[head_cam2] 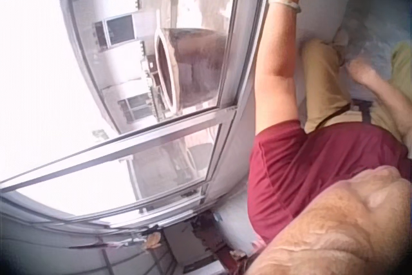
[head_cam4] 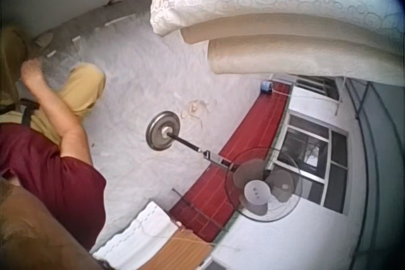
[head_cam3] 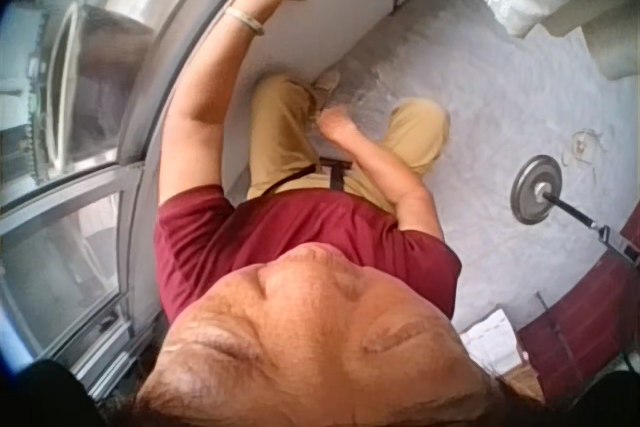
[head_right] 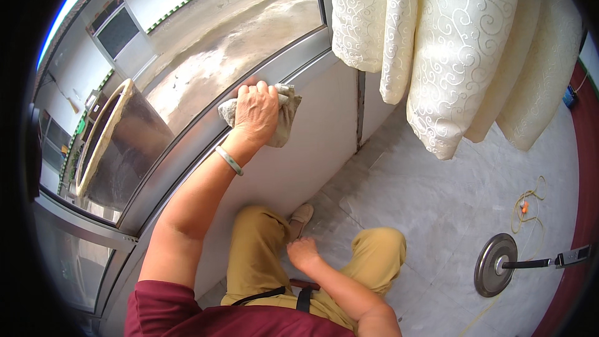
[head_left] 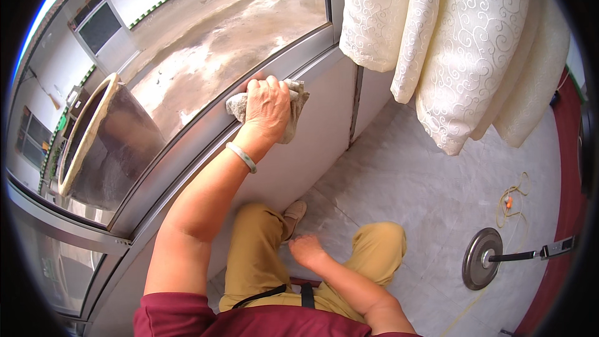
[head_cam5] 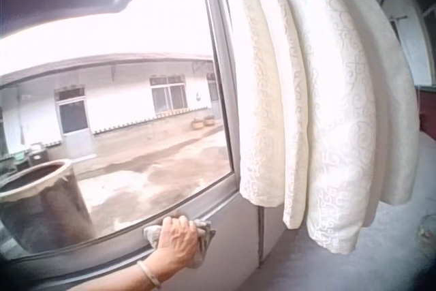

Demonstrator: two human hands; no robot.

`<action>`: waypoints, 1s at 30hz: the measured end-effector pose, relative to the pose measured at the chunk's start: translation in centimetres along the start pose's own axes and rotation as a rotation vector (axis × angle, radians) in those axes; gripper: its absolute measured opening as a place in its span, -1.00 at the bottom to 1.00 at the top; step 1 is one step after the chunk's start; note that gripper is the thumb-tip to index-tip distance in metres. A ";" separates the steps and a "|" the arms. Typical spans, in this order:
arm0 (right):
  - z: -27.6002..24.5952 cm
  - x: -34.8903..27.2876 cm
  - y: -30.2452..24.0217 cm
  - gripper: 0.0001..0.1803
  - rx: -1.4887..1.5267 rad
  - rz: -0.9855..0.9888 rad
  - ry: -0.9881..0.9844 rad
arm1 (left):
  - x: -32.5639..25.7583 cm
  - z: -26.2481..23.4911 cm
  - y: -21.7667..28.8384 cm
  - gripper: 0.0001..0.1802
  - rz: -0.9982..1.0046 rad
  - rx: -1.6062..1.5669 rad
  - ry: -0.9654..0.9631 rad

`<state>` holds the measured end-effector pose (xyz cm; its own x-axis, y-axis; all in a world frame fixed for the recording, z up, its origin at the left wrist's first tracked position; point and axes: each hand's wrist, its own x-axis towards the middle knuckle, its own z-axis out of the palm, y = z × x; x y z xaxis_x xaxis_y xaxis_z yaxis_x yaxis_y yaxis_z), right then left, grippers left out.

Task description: The person kneels on the floor and wipes the lower metal track of a sliding window using a cloth. They repeatedly rub the track back and forth along its length, occasionally adjusting the cloth, to remove dirt and debris.

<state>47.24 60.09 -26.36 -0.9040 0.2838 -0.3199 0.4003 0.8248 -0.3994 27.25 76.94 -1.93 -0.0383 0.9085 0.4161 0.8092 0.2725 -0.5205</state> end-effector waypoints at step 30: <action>1.7 -4.5 -0.6 -0.83 0.275 -0.096 0.041 | 21.0 3.5 11.7 -0.62 0.030 -0.083 -0.078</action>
<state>51.30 57.54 -26.13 -0.9427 0.2354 -0.2365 0.3335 0.6866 -0.6460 33.86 100.27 -1.89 -0.0556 0.9386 0.3405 0.8565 0.2201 -0.4668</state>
